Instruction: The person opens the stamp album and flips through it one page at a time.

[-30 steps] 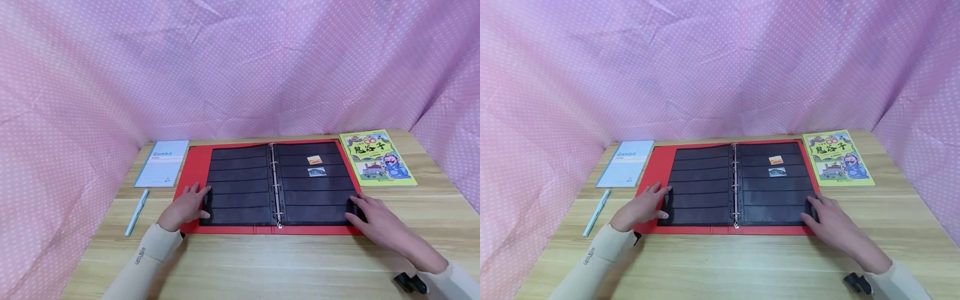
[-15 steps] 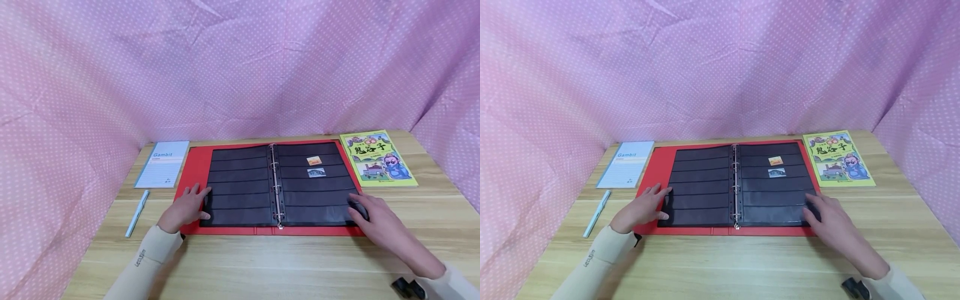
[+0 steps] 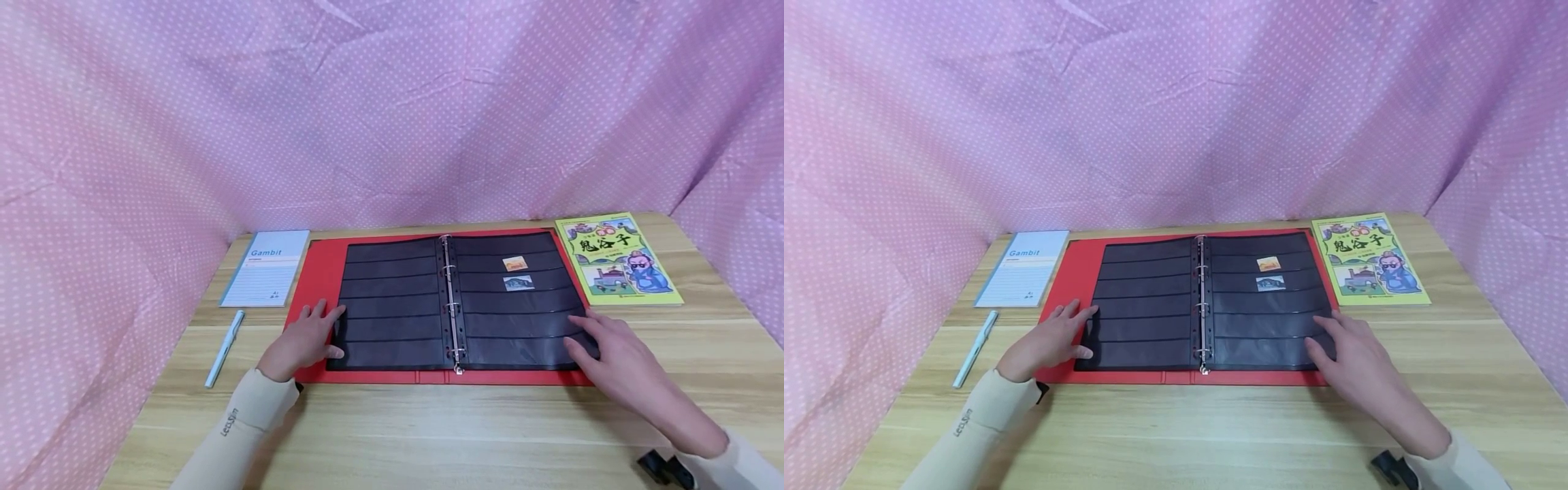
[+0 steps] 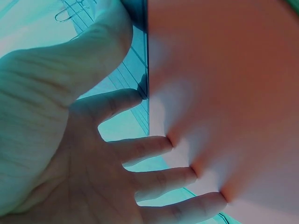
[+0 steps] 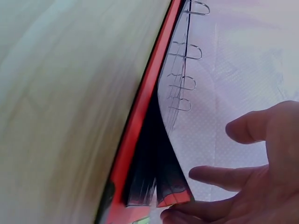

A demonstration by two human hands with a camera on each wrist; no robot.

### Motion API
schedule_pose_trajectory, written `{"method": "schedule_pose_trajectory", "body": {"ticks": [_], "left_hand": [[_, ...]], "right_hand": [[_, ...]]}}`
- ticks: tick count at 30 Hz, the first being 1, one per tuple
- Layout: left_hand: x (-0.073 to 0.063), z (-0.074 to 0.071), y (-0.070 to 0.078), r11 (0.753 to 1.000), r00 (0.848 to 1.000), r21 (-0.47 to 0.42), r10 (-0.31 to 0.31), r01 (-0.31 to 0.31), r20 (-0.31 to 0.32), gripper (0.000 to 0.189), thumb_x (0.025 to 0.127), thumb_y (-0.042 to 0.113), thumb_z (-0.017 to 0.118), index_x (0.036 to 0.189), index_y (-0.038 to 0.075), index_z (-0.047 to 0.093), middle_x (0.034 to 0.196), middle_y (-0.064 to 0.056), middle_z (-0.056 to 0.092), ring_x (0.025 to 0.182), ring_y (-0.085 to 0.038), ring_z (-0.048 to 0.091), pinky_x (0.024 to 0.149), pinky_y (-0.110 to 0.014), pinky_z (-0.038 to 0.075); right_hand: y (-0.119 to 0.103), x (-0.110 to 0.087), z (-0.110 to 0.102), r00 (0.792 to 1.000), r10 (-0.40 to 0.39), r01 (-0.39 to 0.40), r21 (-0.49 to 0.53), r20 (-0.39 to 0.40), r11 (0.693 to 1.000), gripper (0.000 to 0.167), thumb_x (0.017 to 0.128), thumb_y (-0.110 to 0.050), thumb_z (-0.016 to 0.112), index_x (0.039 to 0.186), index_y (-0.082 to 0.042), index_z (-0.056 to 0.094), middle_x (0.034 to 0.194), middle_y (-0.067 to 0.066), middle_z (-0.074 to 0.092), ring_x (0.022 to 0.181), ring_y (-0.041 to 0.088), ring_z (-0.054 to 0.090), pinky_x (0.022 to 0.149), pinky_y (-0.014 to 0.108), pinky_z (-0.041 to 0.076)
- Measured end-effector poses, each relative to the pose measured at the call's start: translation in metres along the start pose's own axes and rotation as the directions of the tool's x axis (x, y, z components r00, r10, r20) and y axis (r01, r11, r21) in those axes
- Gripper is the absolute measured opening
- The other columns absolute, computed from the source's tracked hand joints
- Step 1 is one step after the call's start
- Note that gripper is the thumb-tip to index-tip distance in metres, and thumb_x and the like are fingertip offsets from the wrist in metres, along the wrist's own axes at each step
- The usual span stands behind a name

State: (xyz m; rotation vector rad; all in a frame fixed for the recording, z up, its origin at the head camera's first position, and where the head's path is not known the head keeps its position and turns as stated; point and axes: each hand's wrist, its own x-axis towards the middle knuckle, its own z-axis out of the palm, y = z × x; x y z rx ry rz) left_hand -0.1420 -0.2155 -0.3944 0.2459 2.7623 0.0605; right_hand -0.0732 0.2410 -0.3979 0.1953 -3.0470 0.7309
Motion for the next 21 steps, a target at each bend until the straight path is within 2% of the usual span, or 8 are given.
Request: {"method": "schedule_pose_trajectory", "body": {"ticks": [5,12,16,19,21], "left_hand": [[-0.001,-0.001,0.001,1.0,1.0,-0.009,-0.006,0.006,0.001,0.092,0.07,0.032,0.083,0.147,0.015,0.036,0.147,-0.025,0.026,0.13,-0.05,0.026,0.084,-0.06,0.046],[0.0,-0.001,0.001,1.0,1.0,-0.017,-0.008,0.008,0.013,0.093,0.07,0.031,0.084,0.147,0.015,0.035,0.148,-0.025,0.025,0.13,-0.05,0.024,0.085,-0.061,0.044],[0.0,-0.001,0.0,1.0,1.0,-0.019,-0.018,0.019,0.022,0.093,0.07,0.031,0.084,0.147,0.015,0.035,0.148,-0.025,0.024,0.131,-0.05,0.023,0.086,-0.062,0.043],[0.0,-0.001,0.0,0.999,0.999,-0.023,-0.025,0.025,0.028,0.093,0.07,0.031,0.083,0.148,0.016,0.034,0.148,-0.024,0.024,0.131,-0.05,0.022,0.087,-0.062,0.043],[0.001,-0.002,0.0,0.999,0.999,-0.023,-0.024,0.025,0.03,0.093,0.07,0.031,0.083,0.148,0.016,0.034,0.149,-0.024,0.024,0.131,-0.05,0.022,0.086,-0.062,0.043]], "right_hand": [[-0.008,-0.001,-0.006,0.998,-0.029,0.031,0.051,-0.051,0.998,0.048,0.095,-0.036,0.055,0.126,0.0,0.055,0.138,0.03,0.036,0.121,0.05,0.034,0.09,0.067,0.031],[-0.025,-0.002,-0.013,0.969,-0.183,0.211,0.17,-0.164,0.963,0.031,0.095,-0.026,0.058,0.122,-0.01,0.061,0.145,0.008,0.038,0.127,0.038,0.038,0.092,0.058,0.035],[-0.035,0.004,-0.015,0.955,-0.227,0.266,0.21,-0.191,0.941,0.027,0.097,-0.022,0.056,0.122,-0.013,0.06,0.147,0.002,0.036,0.13,0.032,0.036,0.094,0.052,0.036],[-0.041,0.008,-0.019,0.942,-0.255,0.304,0.237,-0.219,0.923,0.027,0.098,-0.019,0.053,0.123,-0.012,0.059,0.147,0.0,0.035,0.133,0.027,0.033,0.1,0.036,0.034],[-0.044,0.011,-0.021,0.922,-0.284,0.35,0.254,-0.263,0.902,0.028,0.097,-0.014,0.052,0.124,-0.011,0.058,0.147,0.0,0.036,0.133,0.023,0.033,0.1,0.025,0.031]]}}
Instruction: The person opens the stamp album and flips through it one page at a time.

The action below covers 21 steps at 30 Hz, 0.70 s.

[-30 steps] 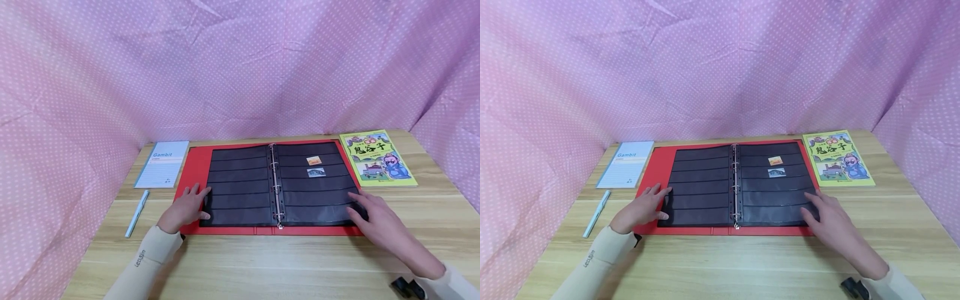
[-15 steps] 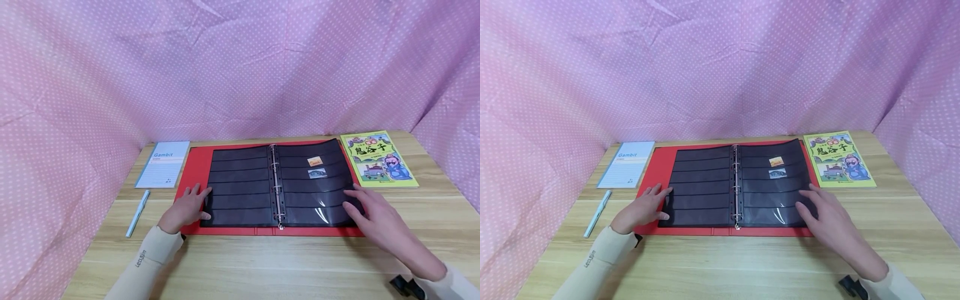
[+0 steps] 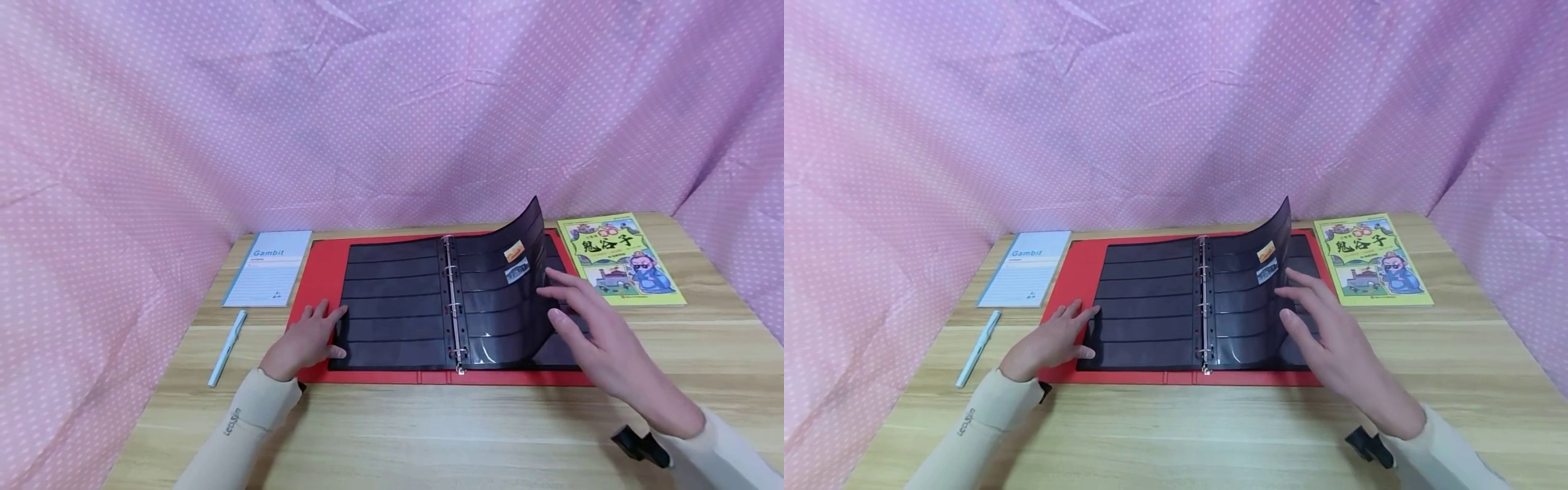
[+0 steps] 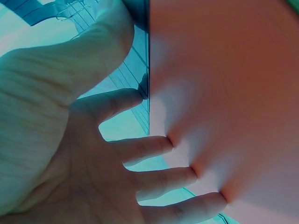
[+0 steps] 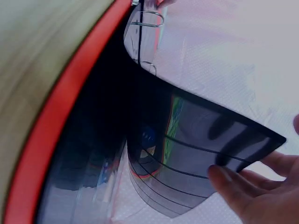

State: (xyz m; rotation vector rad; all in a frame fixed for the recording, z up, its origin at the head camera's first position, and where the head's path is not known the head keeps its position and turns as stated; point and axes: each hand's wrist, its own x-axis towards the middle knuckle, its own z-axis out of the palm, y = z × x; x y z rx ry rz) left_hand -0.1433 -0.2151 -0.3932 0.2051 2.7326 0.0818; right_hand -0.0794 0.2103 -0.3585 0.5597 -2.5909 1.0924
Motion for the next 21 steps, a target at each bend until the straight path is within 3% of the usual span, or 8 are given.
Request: {"method": "schedule_pose_trajectory", "body": {"ticks": [2,7,15,21], "left_hand": [[0.0,0.0,0.0,1.0,1.0,-0.003,0.0,0.0,0.002,0.093,0.071,0.031,0.083,0.148,0.016,0.033,0.149,-0.024,0.023,0.132,-0.05,0.022,0.086,-0.062,0.043],[0.002,0.002,-0.001,1.0,1.0,-0.001,-0.004,0.004,0.003,0.094,0.07,0.031,0.083,0.148,0.016,0.033,0.149,-0.024,0.023,0.132,-0.049,0.021,0.087,-0.062,0.043],[0.003,0.002,-0.001,1.0,1.0,-0.005,-0.011,0.011,0.014,0.094,0.071,0.031,0.083,0.148,0.017,0.032,0.15,-0.023,0.022,0.133,-0.049,0.02,0.089,-0.062,0.042],[0.003,0.002,0.0,1.0,1.0,0.004,-0.018,0.018,0.018,0.094,0.071,0.031,0.083,0.148,0.017,0.032,0.15,-0.023,0.021,0.133,-0.049,0.02,0.089,-0.062,0.041]], "right_hand": [[-0.003,0.005,-0.001,0.996,-0.069,0.072,0.038,-0.057,0.997,0.029,0.095,-0.008,0.053,0.124,-0.009,0.059,0.144,0.003,0.039,0.131,0.021,0.035,0.098,0.015,0.026],[-0.011,0.016,-0.001,0.96,-0.219,0.245,0.144,-0.177,0.959,0.032,0.09,-0.001,0.048,0.12,-0.001,0.061,0.14,0.012,0.043,0.13,0.026,0.035,0.099,0.021,0.027],[-0.027,0.03,0.005,0.926,-0.346,0.375,0.257,-0.153,0.89,0.039,0.098,-0.018,0.039,0.126,0.003,0.055,0.144,0.017,0.034,0.133,0.035,0.025,0.103,0.029,0.023],[-0.035,0.041,0.012,0.9,-0.411,0.436,0.302,-0.146,0.848,0.042,0.099,-0.024,0.039,0.127,0.004,0.054,0.145,0.019,0.033,0.132,0.036,0.027,0.098,0.029,0.029]]}}
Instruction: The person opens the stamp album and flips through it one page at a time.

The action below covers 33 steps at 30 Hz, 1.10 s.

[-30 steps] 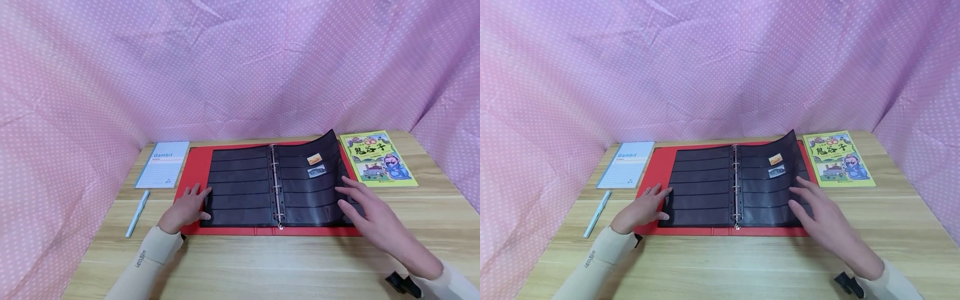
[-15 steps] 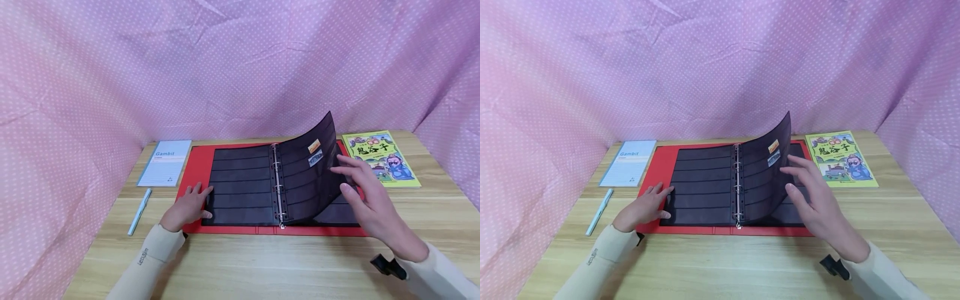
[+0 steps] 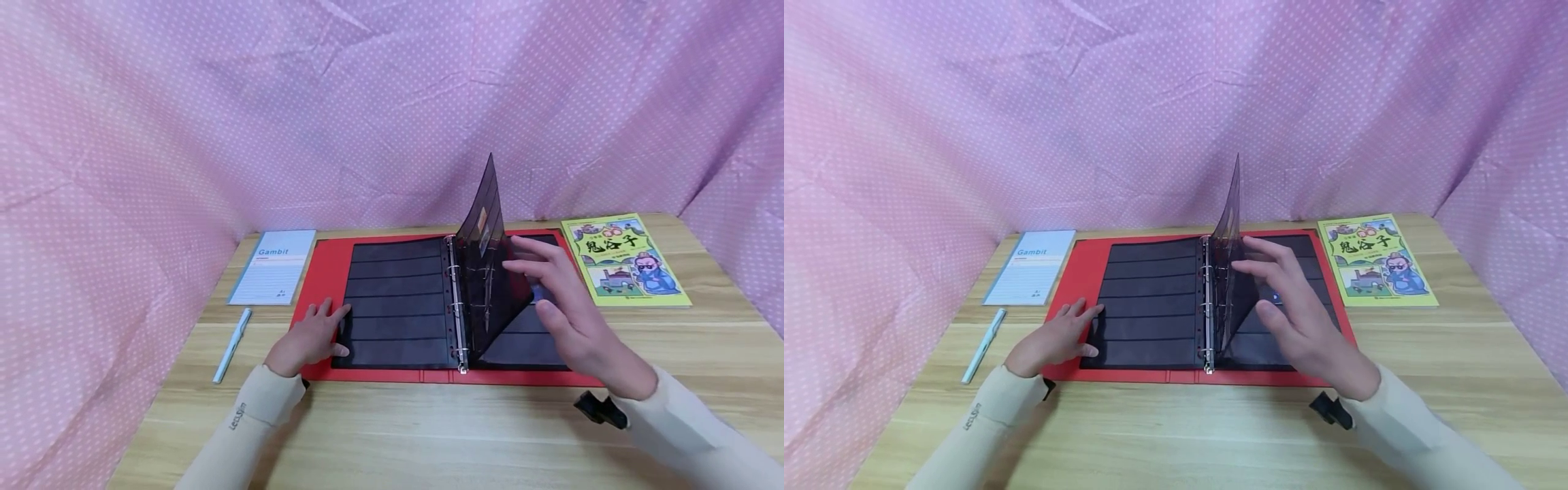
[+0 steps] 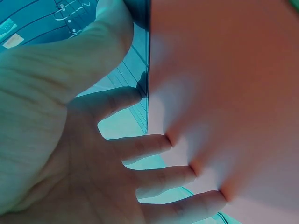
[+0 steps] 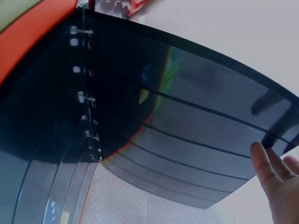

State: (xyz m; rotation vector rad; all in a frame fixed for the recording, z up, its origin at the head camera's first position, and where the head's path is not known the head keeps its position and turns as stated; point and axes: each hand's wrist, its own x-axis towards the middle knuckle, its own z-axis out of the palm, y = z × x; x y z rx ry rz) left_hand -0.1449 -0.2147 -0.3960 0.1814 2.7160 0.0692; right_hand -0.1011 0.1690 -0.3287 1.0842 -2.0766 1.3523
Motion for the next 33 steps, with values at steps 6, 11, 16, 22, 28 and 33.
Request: {"method": "schedule_pose_trajectory", "body": {"ticks": [6,11,16,22,28,33], "left_hand": [[-0.001,-0.002,0.002,1.0,1.0,-0.013,-0.004,0.004,0.013,0.093,0.072,0.03,0.082,0.149,0.017,0.032,0.15,-0.023,0.021,0.133,-0.049,0.019,0.09,-0.062,0.04],[-0.002,-0.003,0.003,1.0,1.0,-0.023,-0.01,0.011,0.023,0.093,0.073,0.029,0.082,0.149,0.017,0.03,0.151,-0.022,0.019,0.134,-0.049,0.017,0.091,-0.062,0.039],[-0.002,-0.004,0.004,1.0,1.0,-0.013,-0.006,0.007,0.022,0.093,0.072,0.029,0.083,0.149,0.017,0.031,0.151,-0.023,0.02,0.134,-0.049,0.018,0.089,-0.062,0.041],[-0.004,-0.004,0.001,1.0,1.0,-0.023,0.01,-0.01,-0.001,0.093,0.071,0.03,0.083,0.148,0.017,0.033,0.15,-0.022,0.022,0.133,-0.048,0.02,0.086,-0.059,0.045],[-0.006,-0.011,-0.011,0.987,0.995,-0.152,0.027,-0.042,-0.098,0.078,0.079,0.03,0.077,0.144,0.009,0.039,0.143,-0.021,0.036,0.129,-0.042,0.033,0.09,-0.054,0.045],[-0.006,-0.028,-0.013,0.969,0.956,-0.241,-0.011,-0.062,-0.292,0.058,0.094,0.029,0.058,0.142,0.003,0.037,0.136,-0.021,0.045,0.122,-0.04,0.044,0.093,-0.054,0.043]], "right_hand": [[0.002,0.007,0.009,0.999,-0.018,0.017,0.021,0.031,1.0,0.045,0.1,-0.029,0.039,0.131,0.002,0.051,0.145,0.018,0.032,0.129,0.034,0.031,0.095,0.029,0.035],[0.006,0.01,0.015,0.997,-0.064,0.06,0.069,0.05,0.996,0.05,0.102,-0.03,0.036,0.139,0.004,0.039,0.142,0.022,0.033,0.124,0.031,0.037,0.088,0.031,0.042],[0.012,0.004,0.02,0.985,0.069,-0.08,0.066,0.156,0.995,0.048,0.1,-0.019,0.038,0.147,-0.008,0.03,0.143,0.009,0.035,0.126,0.029,0.037,0.094,0.03,0.04],[0.024,-0.007,0.029,0.912,0.258,-0.252,-0.059,0.319,0.966,0.049,0.101,-0.014,0.041,0.147,-0.025,0.03,0.145,-0.007,0.034,0.13,0.017,0.036,0.1,0.043,0.037],[0.036,-0.013,0.043,0.833,0.33,-0.293,-0.152,0.445,0.944,0.039,0.102,-0.027,0.043,0.141,-0.023,0.045,0.144,-0.011,0.036,0.13,0.009,0.034,0.101,0.043,0.037],[0.044,-0.015,0.054,0.793,0.304,-0.212,-0.228,0.528,0.95,0.037,0.1,-0.016,0.049,0.136,-0.012,0.053,0.144,-0.004,0.04,0.132,0.016,0.032,0.102,0.041,0.037]]}}
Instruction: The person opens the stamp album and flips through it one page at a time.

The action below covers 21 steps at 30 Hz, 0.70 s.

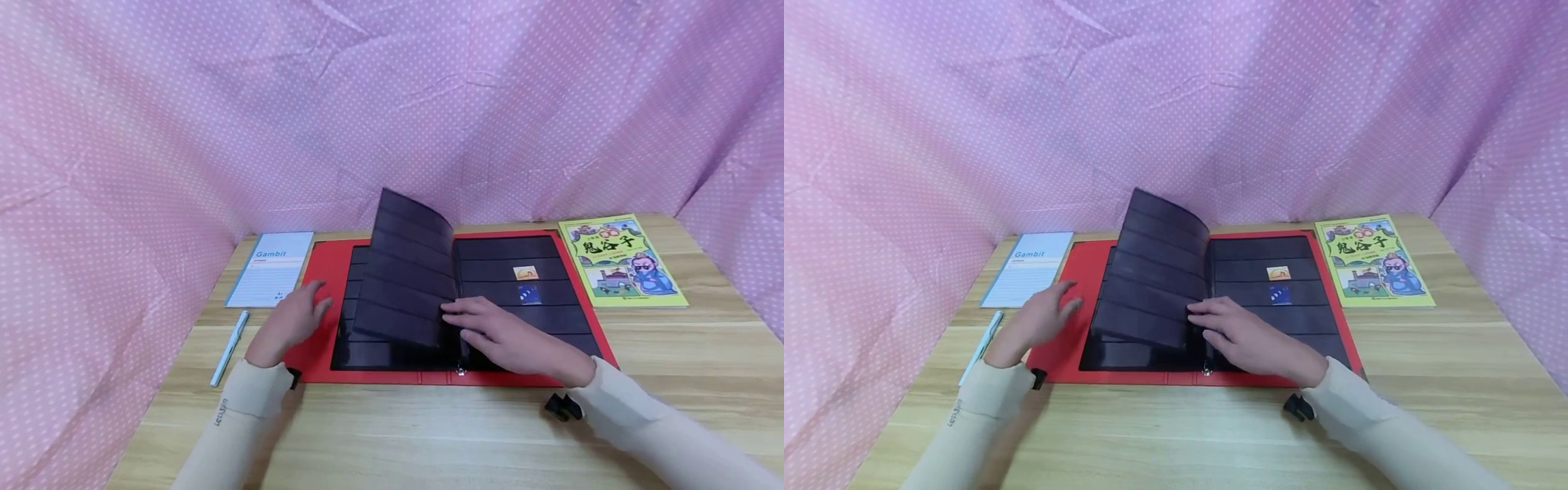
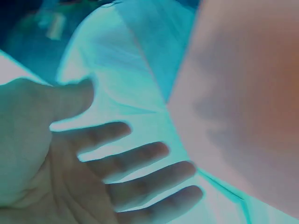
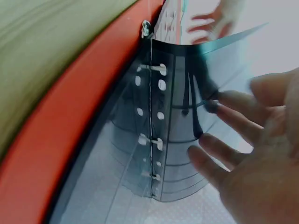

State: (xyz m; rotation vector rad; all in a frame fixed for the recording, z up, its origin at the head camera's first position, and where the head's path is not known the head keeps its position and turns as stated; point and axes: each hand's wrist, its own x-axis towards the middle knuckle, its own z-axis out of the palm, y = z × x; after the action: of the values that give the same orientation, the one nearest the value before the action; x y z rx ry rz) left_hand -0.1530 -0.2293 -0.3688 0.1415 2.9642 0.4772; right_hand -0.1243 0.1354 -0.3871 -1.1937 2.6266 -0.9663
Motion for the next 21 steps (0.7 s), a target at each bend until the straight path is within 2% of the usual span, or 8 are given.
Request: {"method": "schedule_pose_trajectory", "body": {"ticks": [2,4,7,11,13,16,19,21], "left_hand": [[0.002,-0.004,0.006,1.0,0.999,-0.022,0.017,-0.018,-0.04,0.056,0.097,0.03,0.054,0.143,0.004,0.036,0.139,-0.021,0.042,0.124,-0.04,0.042,0.095,-0.055,0.041],[0.004,-0.003,0.015,0.999,0.999,-0.03,0.036,-0.037,-0.034,0.059,0.097,0.034,0.052,0.146,0.008,0.032,0.143,-0.02,0.038,0.128,-0.04,0.037,0.097,-0.056,0.038],[0.007,0.007,0.03,0.998,0.997,0.013,0.056,-0.057,0.048,0.07,0.094,0.044,0.055,0.15,0.015,0.026,0.147,-0.02,0.031,0.131,-0.042,0.031,0.099,-0.06,0.033],[0.011,0.03,0.046,0.988,0.982,0.142,0.03,-0.058,0.188,0.086,0.085,0.054,0.062,0.152,0.02,0.022,0.149,-0.023,0.023,0.13,-0.05,0.024,0.095,-0.066,0.031],[0.012,0.039,0.051,0.979,0.975,0.198,-0.004,-0.041,0.222,0.089,0.082,0.055,0.065,0.152,0.02,0.023,0.15,-0.024,0.02,0.13,-0.053,0.022,0.093,-0.067,0.033],[0.013,0.048,0.053,0.965,0.975,0.26,-0.029,-0.03,0.222,0.089,0.08,0.053,0.068,0.151,0.018,0.026,0.149,-0.026,0.021,0.128,-0.054,0.023,0.088,-0.065,0.039],[0.012,0.05,0.053,0.957,0.977,0.288,-0.034,-0.029,0.211,0.089,0.079,0.052,0.07,0.15,0.018,0.027,0.148,-0.025,0.023,0.127,-0.052,0.026,0.087,-0.063,0.042],[0.011,0.049,0.053,0.956,0.977,0.29,-0.028,-0.035,0.212,0.09,0.079,0.05,0.07,0.15,0.017,0.027,0.148,-0.026,0.023,0.127,-0.052,0.026,0.086,-0.062,0.043]], "right_hand": [[0.001,0.003,0.004,0.999,0.001,0.001,-0.033,0.041,0.999,0.038,0.098,-0.008,0.049,0.136,-0.01,0.052,0.145,-0.002,0.04,0.134,0.02,0.03,0.103,0.042,0.036],[0.002,0.005,0.008,0.997,0.015,-0.01,-0.066,0.074,0.998,0.04,0.097,-0.003,0.048,0.137,-0.009,0.051,0.145,0.0,0.041,0.136,0.022,0.028,0.104,0.043,0.034],[0.002,0.007,0.012,0.994,0.049,-0.038,-0.103,0.101,0.994,0.042,0.096,-0.001,0.047,0.137,-0.009,0.051,0.144,0.001,0.042,0.137,0.023,0.026,0.105,0.043,0.033],[0.001,0.008,0.012,0.993,0.061,-0.048,-0.119,0.103,0.992,0.041,0.096,-0.001,0.048,0.136,-0.009,0.052,0.143,0.001,0.044,0.137,0.023,0.027,0.104,0.044,0.034],[0.002,0.008,0.01,0.993,0.045,-0.034,-0.105,0.106,0.994,0.041,0.096,-0.002,0.05,0.136,-0.009,0.052,0.144,0.002,0.043,0.137,0.023,0.028,0.104,0.044,0.034],[0.007,0.008,0.007,0.995,0.042,-0.037,-0.061,0.086,0.997,0.043,0.096,-0.007,0.053,0.139,-0.01,0.049,0.148,0.003,0.036,0.136,0.022,0.029,0.104,0.043,0.034],[0.013,0.006,0.004,0.99,0.124,-0.123,-0.017,0.06,0.992,0.054,0.096,-0.018,0.057,0.146,-0.011,0.037,0.153,0.005,0.025,0.136,0.024,0.03,0.103,0.044,0.035],[0.018,0.005,0.004,0.977,0.205,-0.205,-0.01,0.067,0.979,0.064,0.096,-0.029,0.058,0.149,-0.011,0.028,0.154,0.008,0.019,0.136,0.027,0.028,0.103,0.045,0.035]]}}
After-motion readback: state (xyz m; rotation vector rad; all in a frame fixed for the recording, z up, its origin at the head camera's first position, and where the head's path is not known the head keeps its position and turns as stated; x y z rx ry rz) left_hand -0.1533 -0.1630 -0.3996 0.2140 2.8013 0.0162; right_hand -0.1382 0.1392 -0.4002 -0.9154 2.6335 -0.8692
